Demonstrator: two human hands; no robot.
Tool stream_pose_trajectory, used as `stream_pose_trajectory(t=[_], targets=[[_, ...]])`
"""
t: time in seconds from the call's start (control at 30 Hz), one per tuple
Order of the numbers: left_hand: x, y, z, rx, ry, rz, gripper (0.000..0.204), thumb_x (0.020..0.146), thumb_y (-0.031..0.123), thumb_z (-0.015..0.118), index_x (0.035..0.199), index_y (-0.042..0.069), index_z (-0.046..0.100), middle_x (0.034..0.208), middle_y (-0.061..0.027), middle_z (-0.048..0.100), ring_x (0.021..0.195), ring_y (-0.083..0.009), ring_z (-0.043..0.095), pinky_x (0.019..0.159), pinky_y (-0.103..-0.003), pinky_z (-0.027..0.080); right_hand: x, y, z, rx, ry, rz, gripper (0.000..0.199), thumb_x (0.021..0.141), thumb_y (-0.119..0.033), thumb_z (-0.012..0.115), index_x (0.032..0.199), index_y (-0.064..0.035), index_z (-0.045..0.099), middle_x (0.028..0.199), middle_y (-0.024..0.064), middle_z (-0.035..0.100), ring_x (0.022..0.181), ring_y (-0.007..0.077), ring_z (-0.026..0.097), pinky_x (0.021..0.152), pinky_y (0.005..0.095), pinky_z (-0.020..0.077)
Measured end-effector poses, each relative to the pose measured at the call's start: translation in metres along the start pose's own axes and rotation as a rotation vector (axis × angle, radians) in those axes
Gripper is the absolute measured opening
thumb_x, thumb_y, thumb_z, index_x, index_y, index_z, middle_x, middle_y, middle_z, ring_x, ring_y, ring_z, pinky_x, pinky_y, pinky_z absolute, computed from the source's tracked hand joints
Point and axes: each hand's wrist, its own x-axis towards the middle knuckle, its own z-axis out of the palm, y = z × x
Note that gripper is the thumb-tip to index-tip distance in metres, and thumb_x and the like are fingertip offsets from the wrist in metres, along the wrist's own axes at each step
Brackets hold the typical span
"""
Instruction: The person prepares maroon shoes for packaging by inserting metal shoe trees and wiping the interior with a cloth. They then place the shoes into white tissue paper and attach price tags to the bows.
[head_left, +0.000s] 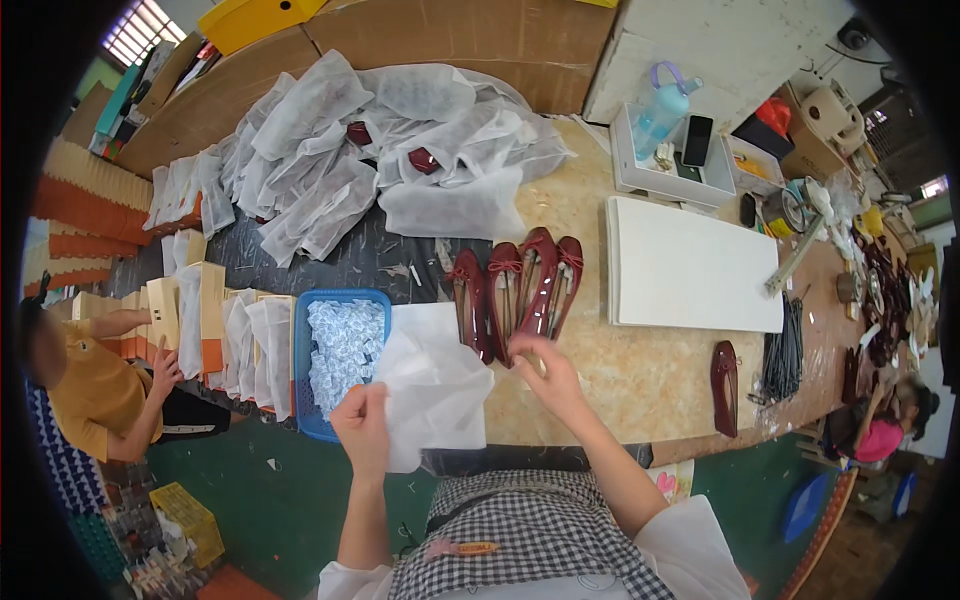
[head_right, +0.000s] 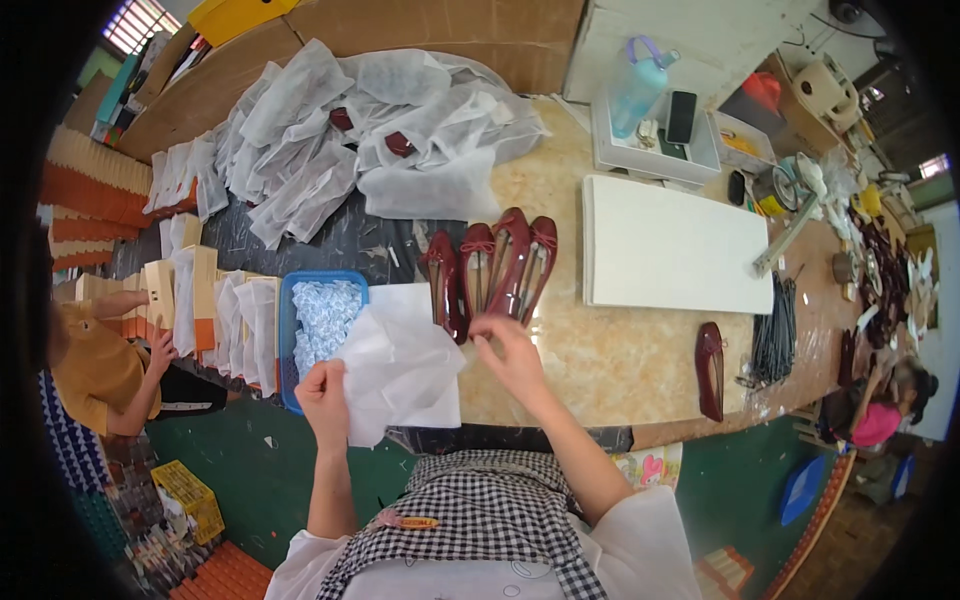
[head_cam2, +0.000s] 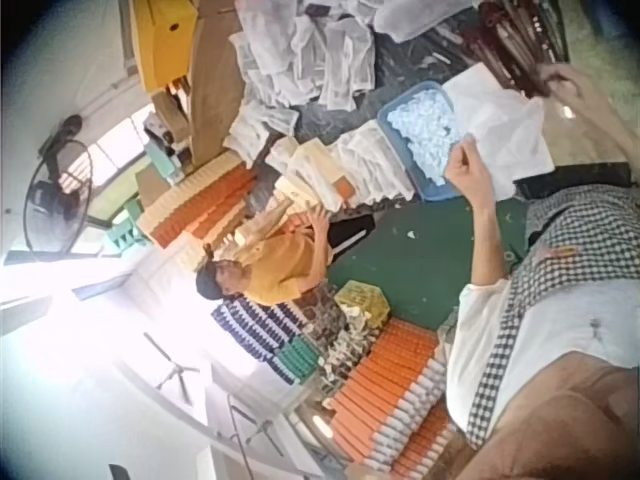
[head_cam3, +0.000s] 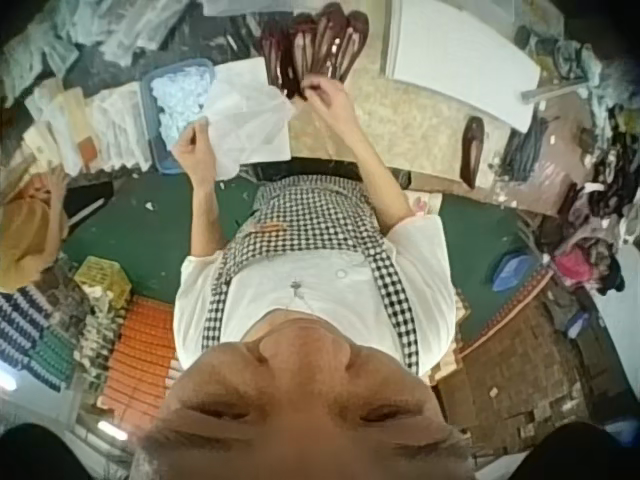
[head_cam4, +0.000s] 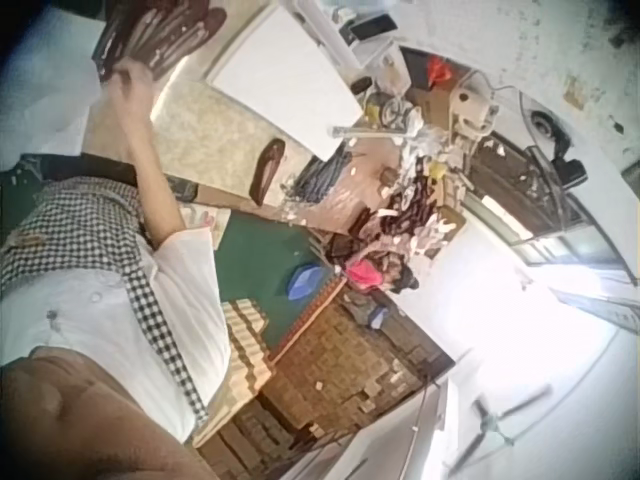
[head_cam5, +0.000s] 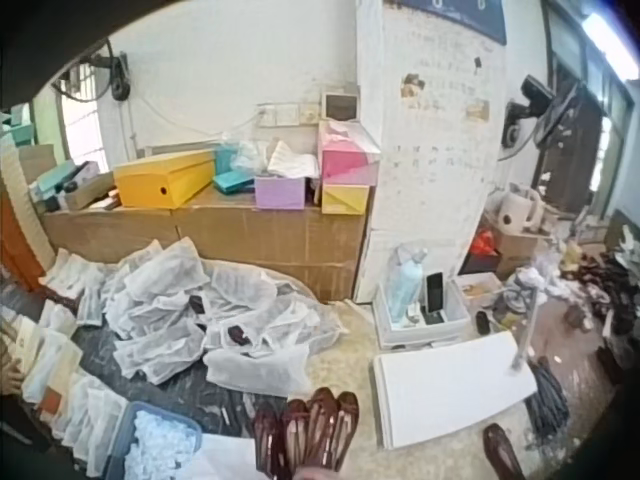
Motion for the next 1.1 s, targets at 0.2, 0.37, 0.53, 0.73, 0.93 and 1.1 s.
stream_pose_trajectory(t=[0.2, 0.37, 0.53, 0.73, 0.93, 1.1], targets=[[-0.004, 0.027, 0.044, 0.224, -0.239, 0.161, 0.009, 0.080, 0.003, 0.067, 0.079, -0.005, 0.064, 0.057, -0.0068, 0.047, 0.049, -0.0116, 0.040, 0.047, -0.028, 0.030, 0.044, 0.069, 0.032, -0.863, 0.120, 0.214, 0.090, 0.073, -0.040, 0.073, 0.146, -0.0124, 0.027, 0.147, 0.0306, 0.020, 0.130, 0.0496, 0.030, 0.100, 0.0557, 0.0356], [0.003, -0.004, 0.041, 0.409, -0.211, 0.206, 0.016, 0.083, 0.014, 0.067, 0.076, -0.001, 0.064, 0.060, -0.0110, 0.050, 0.049, -0.0246, 0.048, 0.048, -0.035, 0.037, 0.009, 0.058, -0.064, 0.026, 0.090, 0.332, 0.049, 0.087, -0.009, 0.057, 0.134, -0.0028, 0.047, 0.121, 0.0179, 0.059, 0.101, 0.0226, 0.062, 0.089, 0.0305, 0.0475], [0.006, -0.027, 0.047, 0.429, -0.205, 0.277, 0.017, 0.084, 0.017, 0.065, 0.075, 0.003, 0.065, 0.063, -0.0124, 0.053, 0.051, -0.0278, 0.051, 0.049, -0.037, 0.039, -0.083, -0.066, -0.115, 0.113, -0.342, 0.353, 0.042, 0.091, -0.003, 0.051, 0.132, -0.0036, 0.050, 0.122, 0.0128, 0.061, 0.108, 0.0190, 0.058, 0.093, 0.0293, 0.0447], [-0.055, 0.034, 0.057, 0.232, -0.347, 0.401, 0.007, 0.081, 0.010, 0.068, 0.078, 0.004, 0.068, 0.057, -0.0112, 0.052, 0.050, -0.0254, 0.052, 0.049, -0.036, 0.040, -0.032, -0.037, 0.012, 0.903, -0.078, 0.590, 0.040, 0.097, -0.014, 0.049, 0.135, -0.0049, 0.045, 0.114, 0.0023, 0.060, 0.103, 0.0117, 0.057, 0.089, 0.0294, 0.0475], [-0.004, 0.035, 0.009, 0.094, -0.018, 0.137, 0.021, 0.086, 0.002, 0.060, 0.067, -0.005, 0.055, 0.058, 0.0003, 0.045, 0.057, -0.0056, 0.037, 0.049, -0.027, 0.029, 0.025, -0.087, 0.073, 0.654, -0.399, 0.109, 0.028, 0.090, -0.014, 0.061, 0.113, 0.0012, 0.060, 0.100, 0.0048, 0.066, 0.080, 0.0110, 0.059, 0.078, 0.0255, 0.0491], [-0.017, -0.010, 0.026, -0.033, -0.037, -0.125, 0.013, 0.086, 0.003, 0.062, 0.076, -0.005, 0.062, 0.060, 0.0008, 0.047, 0.058, -0.0054, 0.039, 0.050, -0.026, 0.029, -0.009, -0.015, 0.015, 0.262, -0.165, 0.359, 0.018, 0.084, -0.013, 0.064, 0.097, -0.0007, 0.065, 0.090, 0.0112, 0.066, 0.083, 0.0157, 0.061, 0.077, 0.0304, 0.0482]])
